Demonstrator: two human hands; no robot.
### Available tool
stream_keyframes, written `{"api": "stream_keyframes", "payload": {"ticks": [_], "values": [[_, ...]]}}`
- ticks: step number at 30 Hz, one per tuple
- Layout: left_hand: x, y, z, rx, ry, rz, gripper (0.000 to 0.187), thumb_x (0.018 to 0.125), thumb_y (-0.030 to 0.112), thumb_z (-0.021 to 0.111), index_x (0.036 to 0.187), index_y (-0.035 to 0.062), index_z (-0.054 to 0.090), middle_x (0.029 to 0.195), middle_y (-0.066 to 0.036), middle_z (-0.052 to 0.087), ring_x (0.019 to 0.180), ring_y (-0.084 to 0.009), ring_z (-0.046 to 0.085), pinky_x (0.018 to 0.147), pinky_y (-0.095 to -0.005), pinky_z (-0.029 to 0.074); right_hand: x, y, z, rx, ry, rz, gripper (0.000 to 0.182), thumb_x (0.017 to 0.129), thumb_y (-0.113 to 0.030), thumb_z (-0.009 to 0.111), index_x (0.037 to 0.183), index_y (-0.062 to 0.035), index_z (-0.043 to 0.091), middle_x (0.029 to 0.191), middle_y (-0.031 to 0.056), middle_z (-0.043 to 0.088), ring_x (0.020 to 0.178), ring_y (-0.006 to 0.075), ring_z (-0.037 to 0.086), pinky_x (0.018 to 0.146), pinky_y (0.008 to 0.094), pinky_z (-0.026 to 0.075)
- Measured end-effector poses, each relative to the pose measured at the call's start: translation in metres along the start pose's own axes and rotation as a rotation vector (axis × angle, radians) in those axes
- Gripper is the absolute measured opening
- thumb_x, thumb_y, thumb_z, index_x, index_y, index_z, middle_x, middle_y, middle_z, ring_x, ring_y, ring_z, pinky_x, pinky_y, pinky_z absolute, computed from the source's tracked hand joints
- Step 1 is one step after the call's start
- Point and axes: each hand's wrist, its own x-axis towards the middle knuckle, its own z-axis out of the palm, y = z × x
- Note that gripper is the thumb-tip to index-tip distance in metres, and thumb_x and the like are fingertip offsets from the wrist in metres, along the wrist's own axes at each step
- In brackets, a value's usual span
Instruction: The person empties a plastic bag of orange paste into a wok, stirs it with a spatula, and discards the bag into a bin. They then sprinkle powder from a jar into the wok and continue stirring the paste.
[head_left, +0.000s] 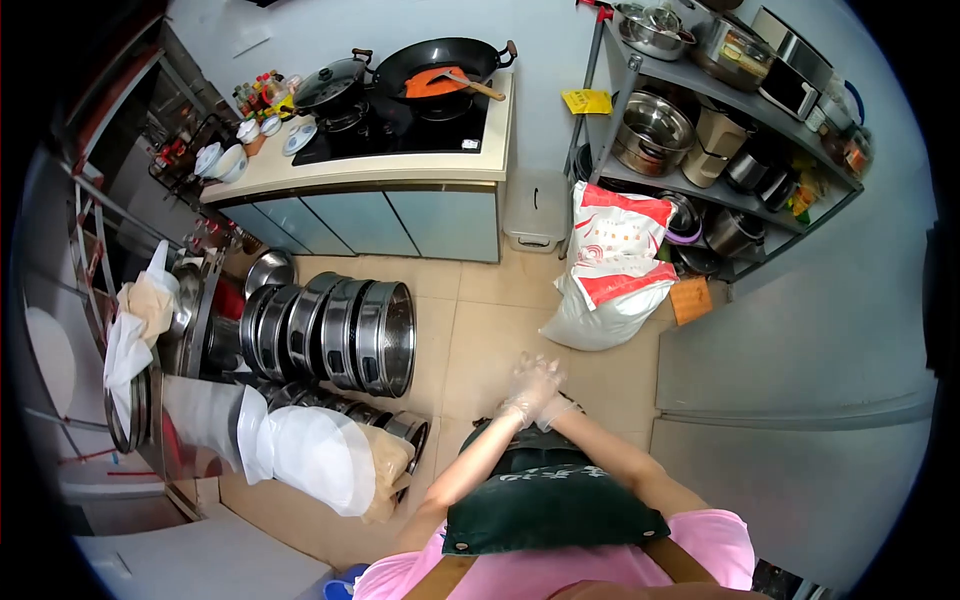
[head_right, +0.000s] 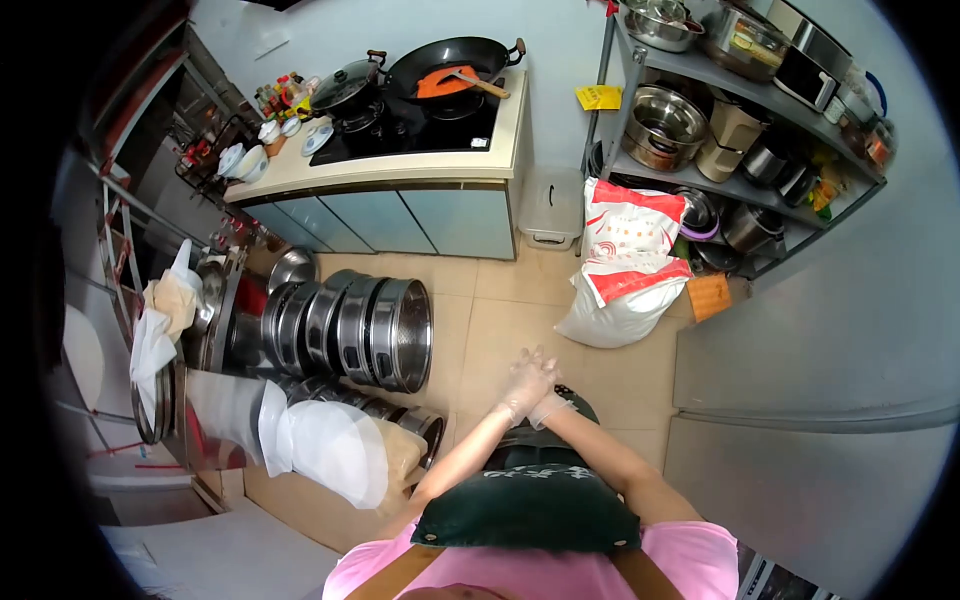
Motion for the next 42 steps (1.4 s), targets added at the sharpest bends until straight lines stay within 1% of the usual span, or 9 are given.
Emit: {"api": "stream_keyframes", "payload": {"ticks": [6, 8, 11, 20, 24, 28, 35, 39, 42], "values": [[0.083, -0.023, -0.159, -1.315, 0.317, -0.086, 0.055, 0.097, 0.046, 0.055, 0.132, 0.0037, 0.056, 0.121, -0.009, 0.061, 0.120, -0.0186, 0.054, 0.102, -0.0342, 0.042, 0.104, 0.035, -0.093, 0.620, 0.153, 0.176, 0.061, 0.090, -0.037, 0.061, 0.139, -0.0034, 0.044, 0.131, 0.0189, 0.053, 0.119, 0.0373, 0.052, 0.099, 0.0453, 0.045], [0.133, -0.042, -0.189, -1.896, 0.382, 0.207, 0.059, 0.098, 0.047, 0.051, 0.139, 0.0048, 0.047, 0.143, -0.012, 0.047, 0.132, -0.0247, 0.044, 0.109, -0.0422, 0.037, 0.143, 0.038, -0.127, 1.820, 0.039, 0.164, 0.055, 0.095, -0.034, 0.058, 0.139, -0.0048, 0.044, 0.134, 0.0152, 0.053, 0.121, 0.0297, 0.053, 0.099, 0.0426, 0.046], [0.199, -0.055, -0.212, -2.312, 0.238, 0.361, 0.067, 0.098, 0.055, 0.046, 0.143, 0.0053, 0.042, 0.146, -0.017, 0.044, 0.136, -0.0309, 0.041, 0.114, -0.0479, 0.032, 0.203, -0.003, -0.196, 2.539, -0.146, -0.105, 0.052, 0.098, -0.030, 0.055, 0.140, -0.0030, 0.043, 0.134, 0.0135, 0.054, 0.120, 0.0236, 0.054, 0.098, 0.0393, 0.047], [0.320, -0.098, -0.293, -2.313, 0.387, 0.437, 0.074, 0.095, 0.064, 0.042, 0.145, 0.0095, 0.040, 0.147, -0.018, 0.041, 0.137, -0.0339, 0.038, 0.115, -0.0564, 0.025, 0.323, -0.019, -0.254, 2.257, -0.473, -0.127, 0.049, 0.096, -0.032, 0.056, 0.129, 0.0036, 0.048, 0.113, 0.0134, 0.061, 0.103, 0.0228, 0.061, 0.094, 0.0373, 0.048], [0.356, -0.166, -0.290, -2.264, 0.380, 0.138, 0.082, 0.090, 0.066, 0.050, 0.147, 0.0098, 0.037, 0.148, -0.017, 0.040, 0.138, -0.0342, 0.036, 0.115, -0.0564, 0.024, 0.353, 0.022, -0.237, 1.768, -0.672, -0.015, 0.047, 0.097, -0.034, 0.058, 0.127, 0.0016, 0.053, 0.115, 0.0133, 0.064, 0.105, 0.0194, 0.062, 0.092, 0.0338, 0.049], [0.364, -0.253, -0.292, -2.036, 0.379, -0.149, 0.089, 0.091, 0.067, 0.047, 0.154, 0.0094, 0.021, 0.159, -0.019, 0.020, 0.148, -0.0339, 0.018, 0.120, -0.0507, 0.015, 0.372, 0.094, -0.285, 1.599, -0.332, 0.391, 0.046, 0.097, -0.034, 0.058, 0.126, 0.0018, 0.054, 0.117, 0.0162, 0.065, 0.107, 0.0208, 0.063, 0.094, 0.0318, 0.050], [0.355, -0.360, -0.265, -1.990, 0.336, -0.720, 0.056, 0.097, 0.045, 0.054, 0.138, 0.0078, 0.046, 0.150, -0.011, 0.039, 0.139, -0.0274, 0.035, 0.114, -0.0411, 0.027, 0.359, 0.186, -0.305, 1.778, 0.454, 0.847, 0.037, 0.096, -0.023, 0.062, 0.122, 0.0017, 0.056, 0.100, 0.0106, 0.068, 0.085, 0.0158, 0.065, 0.076, 0.0283, 0.054], [0.381, -0.355, -0.268, -2.032, 0.241, -0.678, 0.038, 0.096, 0.038, 0.058, 0.120, 0.0091, 0.060, 0.119, -0.008, 0.059, 0.107, -0.0214, 0.055, 0.093, -0.0373, 0.044, 0.356, 0.204, -0.293, 1.838, 0.446, 0.958, 0.043, 0.095, -0.024, 0.062, 0.129, 0.0012, 0.051, 0.103, 0.0109, 0.069, 0.085, 0.0152, 0.066, 0.079, 0.0280, 0.053], [0.415, -0.324, -0.279, -1.993, 0.136, -0.652, 0.039, 0.095, 0.036, 0.060, 0.123, 0.0087, 0.059, 0.122, -0.009, 0.058, 0.111, -0.0230, 0.054, 0.097, -0.0384, 0.043, 0.375, 0.210, -0.309, 1.723, 0.401, 1.002, 0.041, 0.095, -0.025, 0.063, 0.126, 0.0000, 0.055, 0.104, 0.0097, 0.068, 0.087, 0.0149, 0.065, 0.078, 0.0281, 0.052]]}}
